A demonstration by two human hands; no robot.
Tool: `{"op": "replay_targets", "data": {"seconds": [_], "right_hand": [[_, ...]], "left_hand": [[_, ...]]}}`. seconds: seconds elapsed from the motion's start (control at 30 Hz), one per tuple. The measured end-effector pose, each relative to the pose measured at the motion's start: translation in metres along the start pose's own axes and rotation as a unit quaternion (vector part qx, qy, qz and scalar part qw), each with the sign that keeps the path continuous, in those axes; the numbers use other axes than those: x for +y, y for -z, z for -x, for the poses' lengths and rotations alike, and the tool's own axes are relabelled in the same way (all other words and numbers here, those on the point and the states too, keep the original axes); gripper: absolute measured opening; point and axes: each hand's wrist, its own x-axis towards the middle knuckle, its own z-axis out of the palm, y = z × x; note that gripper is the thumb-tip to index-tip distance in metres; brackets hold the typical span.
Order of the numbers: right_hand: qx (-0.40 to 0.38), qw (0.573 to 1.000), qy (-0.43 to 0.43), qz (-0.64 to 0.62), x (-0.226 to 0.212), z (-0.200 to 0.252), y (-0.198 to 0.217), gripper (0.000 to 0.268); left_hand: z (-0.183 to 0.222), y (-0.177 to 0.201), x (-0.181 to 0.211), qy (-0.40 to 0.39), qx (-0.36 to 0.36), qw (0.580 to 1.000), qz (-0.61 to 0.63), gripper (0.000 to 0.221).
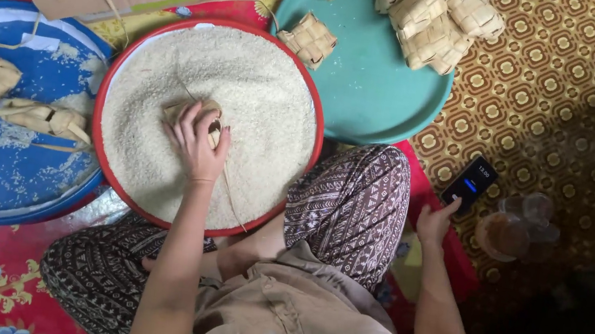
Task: Filling and tightening woven palm leaf pouches with raw rice to prepare ketupat.
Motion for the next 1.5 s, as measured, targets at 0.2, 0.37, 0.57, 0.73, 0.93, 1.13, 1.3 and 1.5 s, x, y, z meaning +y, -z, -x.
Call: {"op": "replay_targets", "data": {"seconds": [0.2,0.37,0.57,0.73,0.93,1.13,1.3,1.5], "right_hand": [[-0.036,0.998,-0.055,0.011,0.002,-0.001,0.011,0.087],[-0.061,0.996,-0.066,0.025,0.020,-0.016,0.003,0.080],[-0.066,0.996,-0.061,0.004,0.033,-0.031,0.001,0.081],[-0.075,0.995,-0.065,0.031,0.021,-0.025,0.008,0.079],[-0.071,0.995,-0.070,0.001,0.057,-0.045,-0.011,0.080],[-0.073,0.995,-0.070,-0.002,0.047,-0.037,-0.005,0.080],[-0.073,0.994,-0.081,0.030,0.032,-0.031,0.003,0.084],[-0.068,0.994,-0.082,0.026,0.017,-0.024,0.009,0.084]], "left_hand": [[0.000,0.002,0.002,-0.006,-0.007,1.000,-0.014,0.035],[0.001,0.002,-0.002,-0.011,-0.011,1.000,-0.021,0.035],[0.002,0.002,-0.002,-0.017,-0.014,1.000,-0.022,0.035],[0.002,0.001,-0.001,-0.004,-0.027,0.999,-0.022,0.035],[0.003,0.001,-0.003,0.002,-0.031,0.999,-0.021,0.034],[0.002,0.000,-0.003,-0.003,-0.022,1.000,-0.023,0.033],[0.002,0.003,0.001,0.010,-0.035,0.999,-0.021,0.031],[0.003,0.000,-0.002,0.005,-0.023,0.999,-0.024,0.032]]}}
